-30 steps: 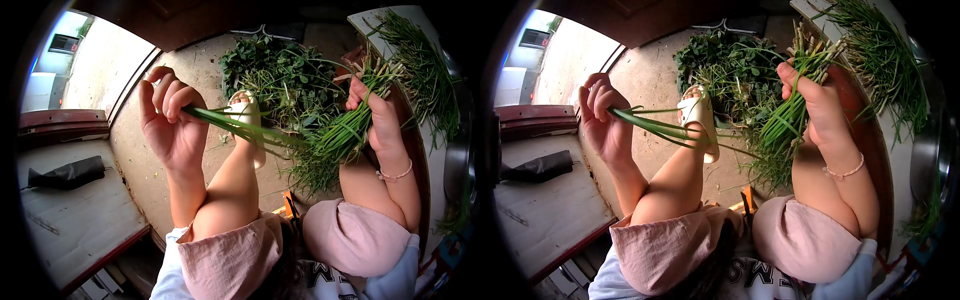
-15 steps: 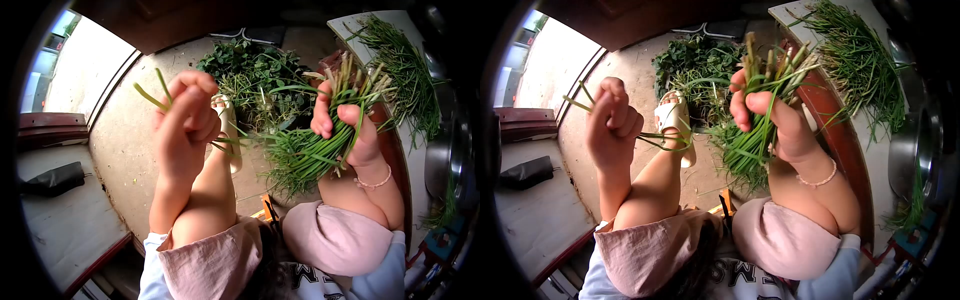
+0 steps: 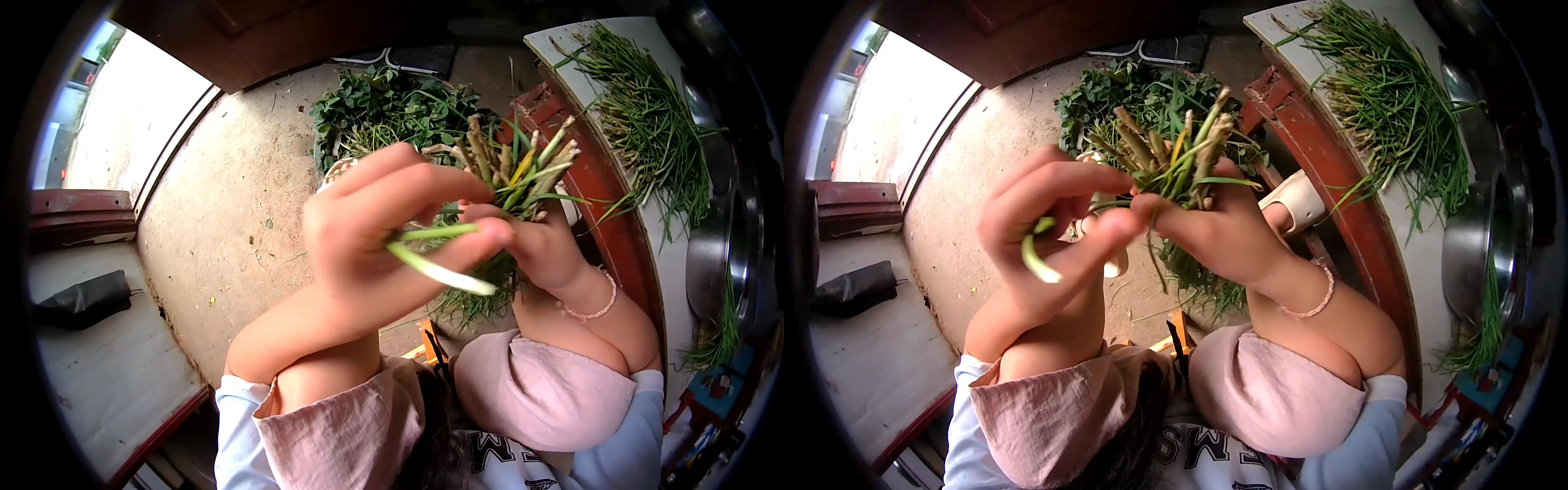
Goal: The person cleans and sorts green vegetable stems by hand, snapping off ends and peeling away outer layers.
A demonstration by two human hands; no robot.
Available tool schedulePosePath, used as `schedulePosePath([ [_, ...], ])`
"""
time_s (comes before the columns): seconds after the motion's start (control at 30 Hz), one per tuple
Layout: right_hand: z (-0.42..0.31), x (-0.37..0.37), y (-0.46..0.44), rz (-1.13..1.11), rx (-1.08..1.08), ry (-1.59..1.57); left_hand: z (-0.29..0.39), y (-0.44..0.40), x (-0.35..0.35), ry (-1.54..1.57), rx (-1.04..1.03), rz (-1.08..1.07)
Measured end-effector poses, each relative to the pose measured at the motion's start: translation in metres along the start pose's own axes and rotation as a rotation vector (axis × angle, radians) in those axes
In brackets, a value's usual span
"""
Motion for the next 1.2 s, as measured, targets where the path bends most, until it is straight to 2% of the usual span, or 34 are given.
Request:
schedulePosePath([
  [0.03,0.004,-0.001,0.000,-0.009,0.080,0.000,-0.001,-0.001,-0.004,-0.012,-0.007,-0.014],
  [0.07,0.006,0.001,0.002,-0.035,0.061,-0.058,-0.001,-0.003,-0.010,-0.024,-0.014,-0.028],
  [0.1,0.005,-0.004,0.000,-0.026,0.154,-0.020,-0.003,-0.003,-0.016,-0.036,0.019,0.040],
  [0.2,-0.002,-0.006,-0.002,-0.034,0.049,0.093,-0.015,-0.001,-0.021,-0.035,0.005,0.117],
  [0.27,-0.005,-0.008,-0.004,-0.055,0.058,0.099,-0.011,-0.001,-0.016,-0.061,0.034,0.061],
  [0.3,-0.003,-0.009,-0.004,-0.033,0.046,0.071,-0.012,0.001,-0.016,0.030,0.169,0.087],
  [0.37,-0.003,-0.009,-0.005,-0.017,0.014,-0.001,-0.012,0.000,-0.017,0.113,0.225,0.139],
  [0.4,-0.002,-0.007,-0.005,-0.014,0.015,-0.001,-0.011,-0.002,-0.016,0.114,0.224,0.136],
  [0.5,0.004,-0.004,-0.004,-0.038,0.039,0.055,-0.012,-0.005,-0.017,0.037,0.053,0.031],
  [0.6,0.003,-0.005,-0.006,-0.035,0.071,0.072,-0.015,-0.004,-0.019,0.009,0.045,0.022],
  [0.67,0.000,-0.002,-0.005,-0.040,0.029,0.022,-0.016,-0.002,-0.018,0.096,0.081,0.008],
  [0.73,-0.009,0.000,-0.004,-0.035,-0.113,-0.115,-0.020,0.001,-0.018,0.443,0.336,0.085],
  [0.77,-0.009,0.000,-0.004,-0.011,-0.100,-0.201,-0.017,0.002,-0.018,0.578,0.411,0.142],
  [0.8,-0.006,0.005,-0.003,0.066,-0.096,-0.146,-0.020,0.002,-0.016,0.604,0.396,0.156],
  [0.87,-0.007,0.009,-0.003,0.162,-0.126,-0.226,-0.020,0.004,-0.009,0.561,0.514,0.190],
  [0.9,-0.008,0.016,-0.004,0.086,-0.156,-0.095,-0.021,0.005,-0.004,0.500,0.549,0.199],
  [1.03,-0.004,0.030,-0.008,0.210,-0.016,-0.188,-0.028,0.006,0.005,0.579,0.517,0.311],
  [1.07,-0.007,0.031,-0.008,0.254,-0.033,-0.280,-0.028,0.006,0.007,0.579,0.517,0.311],
  [1.2,-0.016,0.047,-0.008,0.424,0.025,-0.314,-0.032,0.010,0.014,0.658,0.522,0.326],
])
Point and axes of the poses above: each hand's wrist, its own y-axis away from the middle knuckle, its own x-axis out of the back of the hand, z = x × y, the point moved 1 cm from there along -y, towards the middle knuckle, and after that the axes turned 1 degree about z, right-handed, at the moved point
